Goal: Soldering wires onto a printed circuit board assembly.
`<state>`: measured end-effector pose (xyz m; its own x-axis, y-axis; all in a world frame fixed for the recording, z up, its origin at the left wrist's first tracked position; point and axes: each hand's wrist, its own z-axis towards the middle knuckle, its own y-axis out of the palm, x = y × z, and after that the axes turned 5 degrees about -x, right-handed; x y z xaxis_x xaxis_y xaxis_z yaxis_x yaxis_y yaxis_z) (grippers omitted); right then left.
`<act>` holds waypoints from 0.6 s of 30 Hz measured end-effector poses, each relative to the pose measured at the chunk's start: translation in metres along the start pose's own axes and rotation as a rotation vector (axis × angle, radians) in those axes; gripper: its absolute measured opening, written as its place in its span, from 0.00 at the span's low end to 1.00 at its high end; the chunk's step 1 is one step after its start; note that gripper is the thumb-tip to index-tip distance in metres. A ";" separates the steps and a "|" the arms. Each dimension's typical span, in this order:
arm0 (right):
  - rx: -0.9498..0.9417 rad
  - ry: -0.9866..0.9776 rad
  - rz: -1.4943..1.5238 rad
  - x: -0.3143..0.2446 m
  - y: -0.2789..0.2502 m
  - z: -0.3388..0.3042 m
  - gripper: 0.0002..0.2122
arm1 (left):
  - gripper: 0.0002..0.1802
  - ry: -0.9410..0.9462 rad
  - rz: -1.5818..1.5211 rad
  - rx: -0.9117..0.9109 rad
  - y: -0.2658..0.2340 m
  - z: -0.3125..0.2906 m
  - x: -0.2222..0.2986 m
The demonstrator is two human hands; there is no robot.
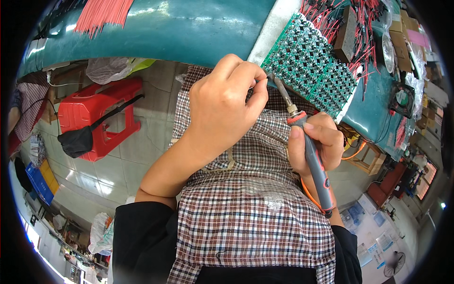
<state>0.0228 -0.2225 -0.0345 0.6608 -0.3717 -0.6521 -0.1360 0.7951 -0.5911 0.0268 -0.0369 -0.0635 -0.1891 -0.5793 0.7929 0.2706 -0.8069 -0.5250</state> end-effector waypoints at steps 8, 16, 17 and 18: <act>0.052 -0.019 0.007 0.000 -0.008 -0.001 0.14 | 0.06 -0.044 -0.022 -0.016 -0.007 0.001 0.008; 0.039 0.023 0.025 0.000 -0.003 0.003 0.14 | 0.06 -0.052 -0.016 -0.039 -0.006 0.002 0.008; 0.038 0.024 0.027 0.000 -0.003 0.003 0.14 | 0.06 -0.053 -0.015 -0.040 -0.006 0.002 0.008; 0.036 0.026 0.030 0.000 -0.003 0.003 0.14 | 0.06 -0.050 -0.010 -0.039 -0.005 0.002 0.008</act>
<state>0.0257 -0.2235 -0.0307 0.6372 -0.3592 -0.6819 -0.1288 0.8227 -0.5537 0.0256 -0.0366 -0.0541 -0.1439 -0.5652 0.8123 0.2313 -0.8173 -0.5277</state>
